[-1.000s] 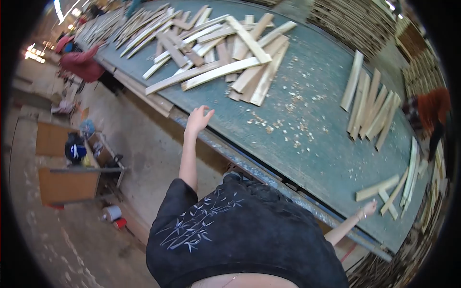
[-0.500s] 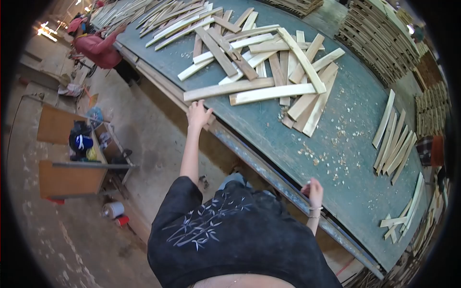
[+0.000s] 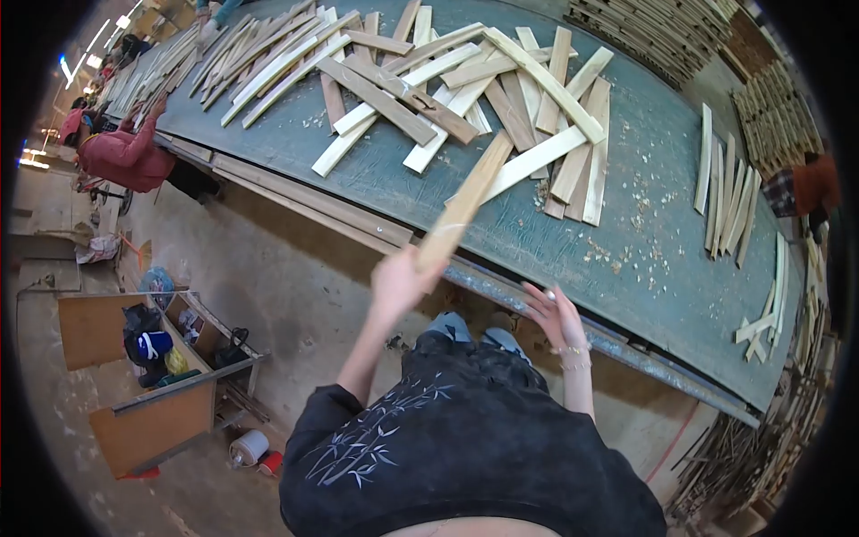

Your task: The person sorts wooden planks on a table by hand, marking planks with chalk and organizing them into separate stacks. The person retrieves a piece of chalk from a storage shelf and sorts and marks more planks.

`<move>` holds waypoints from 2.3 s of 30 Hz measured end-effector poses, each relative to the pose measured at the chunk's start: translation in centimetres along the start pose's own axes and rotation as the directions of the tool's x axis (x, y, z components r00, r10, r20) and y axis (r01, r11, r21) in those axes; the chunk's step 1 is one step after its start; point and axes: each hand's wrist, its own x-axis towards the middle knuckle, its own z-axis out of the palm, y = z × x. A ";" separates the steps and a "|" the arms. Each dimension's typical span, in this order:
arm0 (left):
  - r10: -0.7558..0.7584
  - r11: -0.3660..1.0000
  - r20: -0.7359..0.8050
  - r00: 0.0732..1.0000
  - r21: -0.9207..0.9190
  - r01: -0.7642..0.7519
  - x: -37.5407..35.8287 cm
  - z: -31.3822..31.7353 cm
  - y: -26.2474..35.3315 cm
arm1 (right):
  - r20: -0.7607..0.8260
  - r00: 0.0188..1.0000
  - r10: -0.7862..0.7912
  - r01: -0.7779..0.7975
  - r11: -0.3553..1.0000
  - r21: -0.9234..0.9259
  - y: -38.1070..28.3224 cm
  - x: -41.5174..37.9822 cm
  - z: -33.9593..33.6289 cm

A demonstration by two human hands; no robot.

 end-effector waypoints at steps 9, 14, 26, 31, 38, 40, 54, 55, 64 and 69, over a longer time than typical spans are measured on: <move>0.634 0.770 0.433 0.641 -0.428 -0.472 1.3 2.4 3.9 | -0.243 0.951 -0.190 0.103 0.938 -0.332 -2.2 3.6 3.0; 0.302 0.899 -0.163 0.939 0.378 -0.223 12.0 8.4 3.6 | -0.201 0.892 -0.406 0.102 0.612 -0.784 0.5 7.2 0.5; 0.165 0.926 0.161 0.973 -0.365 -0.097 4.2 8.3 14.5 | -0.548 0.268 -0.792 -0.232 0.499 -0.835 -12.0 -21.1 -29.4; 0.317 0.763 0.037 0.948 -0.603 -0.232 3.1 11.1 24.9 | -0.595 -0.114 -0.795 -0.604 0.531 -0.594 -14.2 -26.7 -34.6; 0.441 0.817 -0.343 0.829 -0.230 -0.530 14.5 19.5 40.0 | -0.686 0.254 -0.682 0.009 0.711 -0.703 -10.5 -20.8 -34.8; 0.602 0.796 -0.283 0.747 0.284 -0.534 16.6 22.9 38.6 | -0.649 0.317 -0.692 -0.019 0.679 -0.734 -10.1 -19.8 -32.6; 0.655 0.670 0.141 0.742 0.347 -0.657 20.4 22.6 26.8 | -0.690 0.317 -0.650 0.070 0.742 -0.667 -13.8 -11.8 -30.2; 0.629 0.705 0.224 0.744 0.238 -0.668 19.0 20.0 26.9 | -0.706 0.402 -0.583 0.219 0.810 -0.544 -14.6 -9.7 -28.5; 0.473 0.876 0.205 0.857 -0.214 -0.432 12.3 14.8 25.2 | 0.074 0.997 0.009 -0.039 0.911 0.411 -15.4 6.6 -13.7; 0.366 0.884 -0.159 0.917 0.367 -0.289 17.2 18.8 22.6 | -0.446 0.846 -0.291 0.230 0.955 -0.187 -14.7 7.8 -14.4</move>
